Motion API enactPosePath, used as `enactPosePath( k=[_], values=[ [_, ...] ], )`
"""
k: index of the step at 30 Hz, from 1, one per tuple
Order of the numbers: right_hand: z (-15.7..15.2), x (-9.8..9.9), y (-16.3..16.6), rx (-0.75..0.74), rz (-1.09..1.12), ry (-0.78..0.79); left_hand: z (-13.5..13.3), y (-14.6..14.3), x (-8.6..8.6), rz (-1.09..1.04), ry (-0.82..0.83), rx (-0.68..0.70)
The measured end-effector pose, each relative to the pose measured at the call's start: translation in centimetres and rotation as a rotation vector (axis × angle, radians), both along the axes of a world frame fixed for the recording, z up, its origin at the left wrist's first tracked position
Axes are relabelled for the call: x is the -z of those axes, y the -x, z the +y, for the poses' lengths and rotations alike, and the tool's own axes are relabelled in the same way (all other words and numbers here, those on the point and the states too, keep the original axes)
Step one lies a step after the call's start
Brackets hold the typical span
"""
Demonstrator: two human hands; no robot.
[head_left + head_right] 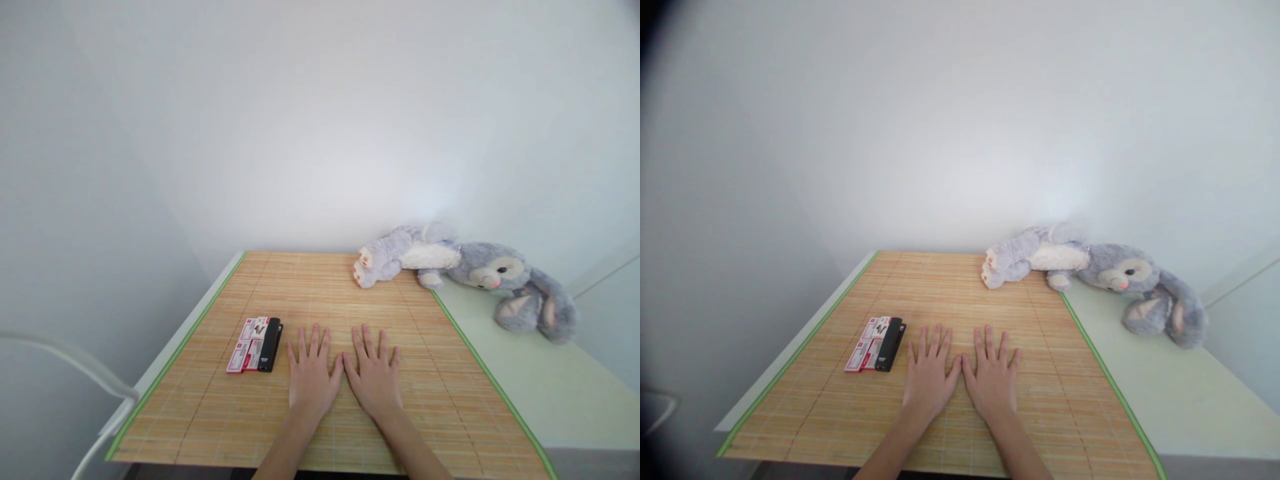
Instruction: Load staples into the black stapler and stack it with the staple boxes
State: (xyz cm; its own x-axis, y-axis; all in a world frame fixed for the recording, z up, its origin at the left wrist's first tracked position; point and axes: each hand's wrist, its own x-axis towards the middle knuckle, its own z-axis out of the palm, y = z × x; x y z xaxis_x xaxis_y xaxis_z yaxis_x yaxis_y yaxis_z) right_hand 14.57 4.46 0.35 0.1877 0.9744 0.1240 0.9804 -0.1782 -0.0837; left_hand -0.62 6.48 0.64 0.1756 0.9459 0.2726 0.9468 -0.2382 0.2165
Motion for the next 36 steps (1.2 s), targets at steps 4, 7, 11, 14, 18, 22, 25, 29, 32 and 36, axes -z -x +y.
enactPosePath(
  k=[4, 7, 11, 14, 18, 22, 25, 29, 32, 36],
  values=[
    [-0.1, 0.1, 0.0, -0.007, 0.002, -0.011, -0.1, 0.0, 0.2, 0.000, -0.008, 0.005],
    [-0.1, 0.1, 0.0, -0.014, 0.002, -0.028, -0.1, 0.1, 0.3, 0.002, -0.017, 0.005],
    [-0.2, 0.1, 0.0, -0.014, 0.009, -0.022, -0.2, 0.0, 0.5, 0.004, -0.032, 0.006],
    [-0.3, 0.2, 0.0, -0.011, 0.007, -0.036, -0.3, 0.0, 0.6, 0.008, -0.030, 0.001],
    [-0.4, 0.3, 0.0, -0.016, 0.007, -0.058, -0.4, 0.1, 0.6, 0.012, -0.024, 0.008],
    [-0.5, 0.3, -0.1, -0.011, 0.020, -0.039, -0.4, 0.2, 0.8, 0.002, -0.026, 0.008],
    [-0.5, 0.3, -0.2, -0.010, 0.027, -0.029, -0.4, 0.2, 0.9, -0.013, -0.037, 0.019],
    [-0.7, 0.2, -0.2, -0.010, 0.024, -0.032, -0.6, 0.2, 0.8, -0.038, -0.035, 0.023],
    [-0.9, 0.0, -0.2, -0.005, 0.020, -0.001, -1.0, 0.0, 0.5, -0.042, -0.007, 0.013],
    [-0.8, 0.2, -0.2, -0.002, 0.032, 0.031, -1.6, -0.4, 0.7, -0.021, 0.016, -0.014]
  ],
)
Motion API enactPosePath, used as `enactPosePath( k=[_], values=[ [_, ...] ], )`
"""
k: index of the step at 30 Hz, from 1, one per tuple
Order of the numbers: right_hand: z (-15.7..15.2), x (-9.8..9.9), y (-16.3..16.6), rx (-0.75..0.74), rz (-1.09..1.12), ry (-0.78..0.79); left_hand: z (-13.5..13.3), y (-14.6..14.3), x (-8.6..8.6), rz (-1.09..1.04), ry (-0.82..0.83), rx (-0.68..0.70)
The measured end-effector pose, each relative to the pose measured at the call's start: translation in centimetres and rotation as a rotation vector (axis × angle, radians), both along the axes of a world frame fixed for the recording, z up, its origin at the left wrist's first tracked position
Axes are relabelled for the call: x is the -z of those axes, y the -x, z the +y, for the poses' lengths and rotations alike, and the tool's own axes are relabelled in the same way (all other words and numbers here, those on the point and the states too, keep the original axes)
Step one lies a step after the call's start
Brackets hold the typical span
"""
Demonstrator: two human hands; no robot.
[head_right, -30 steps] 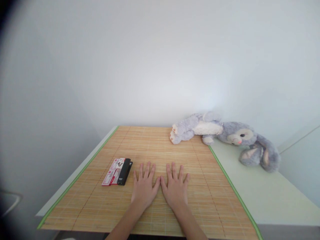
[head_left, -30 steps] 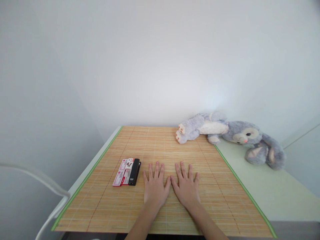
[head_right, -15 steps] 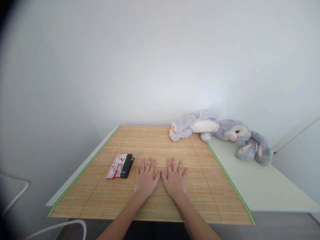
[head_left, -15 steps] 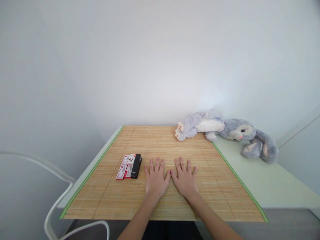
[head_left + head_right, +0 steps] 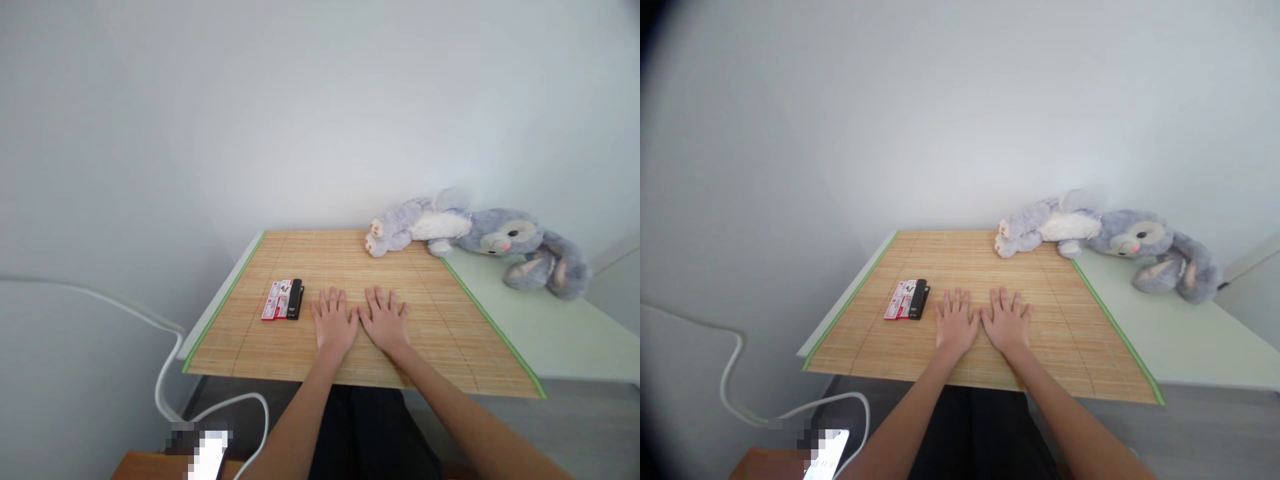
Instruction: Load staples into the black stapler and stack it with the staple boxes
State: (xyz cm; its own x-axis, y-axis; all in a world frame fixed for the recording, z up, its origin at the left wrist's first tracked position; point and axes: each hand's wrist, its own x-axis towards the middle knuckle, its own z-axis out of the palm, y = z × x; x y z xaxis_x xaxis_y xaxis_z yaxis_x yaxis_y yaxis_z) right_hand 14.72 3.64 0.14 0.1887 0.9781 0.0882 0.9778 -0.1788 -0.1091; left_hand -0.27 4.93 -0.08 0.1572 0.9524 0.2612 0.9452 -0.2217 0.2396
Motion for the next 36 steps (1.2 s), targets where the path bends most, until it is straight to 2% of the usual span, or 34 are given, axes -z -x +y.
enactPosePath(
  k=[22, 36],
  values=[
    [0.3, 0.9, -0.5, -0.007, 0.035, -0.034, 0.0, -0.1, 0.4, -0.001, 0.008, -0.017],
    [0.1, -0.7, 0.1, 0.013, 0.068, -0.064, 0.1, -0.4, -0.4, -0.009, 0.019, 0.004]
  ],
)
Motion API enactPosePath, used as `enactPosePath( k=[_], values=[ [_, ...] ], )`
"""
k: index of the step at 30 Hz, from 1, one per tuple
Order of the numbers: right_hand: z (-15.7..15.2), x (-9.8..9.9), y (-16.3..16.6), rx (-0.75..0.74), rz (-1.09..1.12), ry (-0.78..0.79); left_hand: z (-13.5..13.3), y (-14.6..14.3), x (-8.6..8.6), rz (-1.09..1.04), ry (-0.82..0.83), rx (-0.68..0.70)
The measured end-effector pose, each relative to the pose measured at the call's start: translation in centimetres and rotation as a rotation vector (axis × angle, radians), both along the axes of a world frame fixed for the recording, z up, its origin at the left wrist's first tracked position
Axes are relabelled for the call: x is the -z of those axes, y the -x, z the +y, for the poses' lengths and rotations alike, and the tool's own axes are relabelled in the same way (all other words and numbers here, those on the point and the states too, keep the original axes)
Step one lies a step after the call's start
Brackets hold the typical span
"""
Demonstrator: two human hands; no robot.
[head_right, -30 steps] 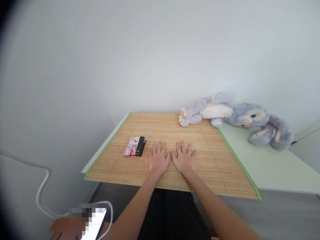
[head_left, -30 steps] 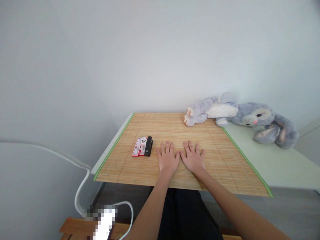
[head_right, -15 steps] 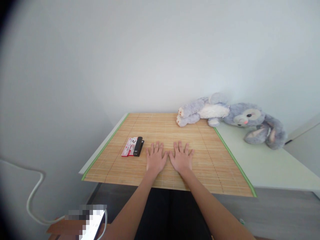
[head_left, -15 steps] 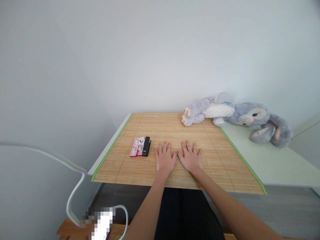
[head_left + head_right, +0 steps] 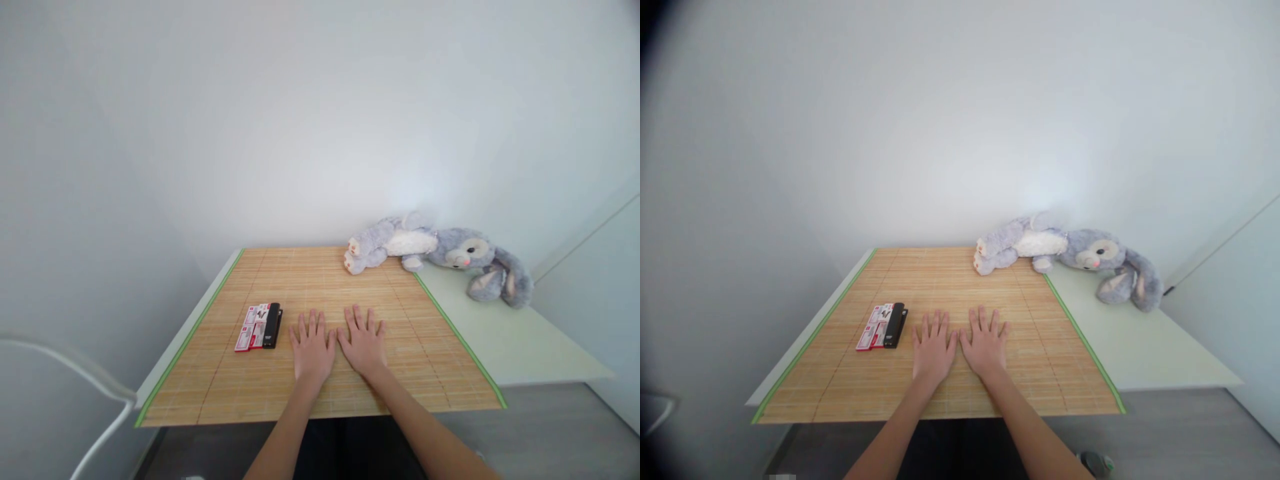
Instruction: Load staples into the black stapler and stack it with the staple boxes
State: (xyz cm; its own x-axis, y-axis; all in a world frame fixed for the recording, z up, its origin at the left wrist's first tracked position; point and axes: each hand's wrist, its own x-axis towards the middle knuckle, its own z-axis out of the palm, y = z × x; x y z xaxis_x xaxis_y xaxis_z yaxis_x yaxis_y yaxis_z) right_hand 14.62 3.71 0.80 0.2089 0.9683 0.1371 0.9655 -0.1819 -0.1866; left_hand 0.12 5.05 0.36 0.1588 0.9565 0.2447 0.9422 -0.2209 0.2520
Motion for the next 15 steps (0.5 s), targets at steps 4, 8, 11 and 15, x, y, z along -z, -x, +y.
enactPosePath(
  k=[4, 8, 11, 15],
  values=[
    [0.4, -0.5, 0.1, 0.011, 0.210, -0.012, 0.2, 0.0, 0.3, -0.005, -0.022, 0.009],
    [2.8, -1.9, 1.8, 0.038, 0.363, 0.001, 0.3, 0.1, 0.8, -0.016, -0.039, 0.052],
    [5.5, -3.3, 5.7, -0.063, 0.420, 0.023, 0.2, 0.0, 1.6, -0.025, -0.021, 0.164],
    [8.3, -4.7, 13.2, -0.254, 0.477, 0.007, 0.6, 0.1, 3.2, -0.038, 0.011, 0.312]
  ],
)
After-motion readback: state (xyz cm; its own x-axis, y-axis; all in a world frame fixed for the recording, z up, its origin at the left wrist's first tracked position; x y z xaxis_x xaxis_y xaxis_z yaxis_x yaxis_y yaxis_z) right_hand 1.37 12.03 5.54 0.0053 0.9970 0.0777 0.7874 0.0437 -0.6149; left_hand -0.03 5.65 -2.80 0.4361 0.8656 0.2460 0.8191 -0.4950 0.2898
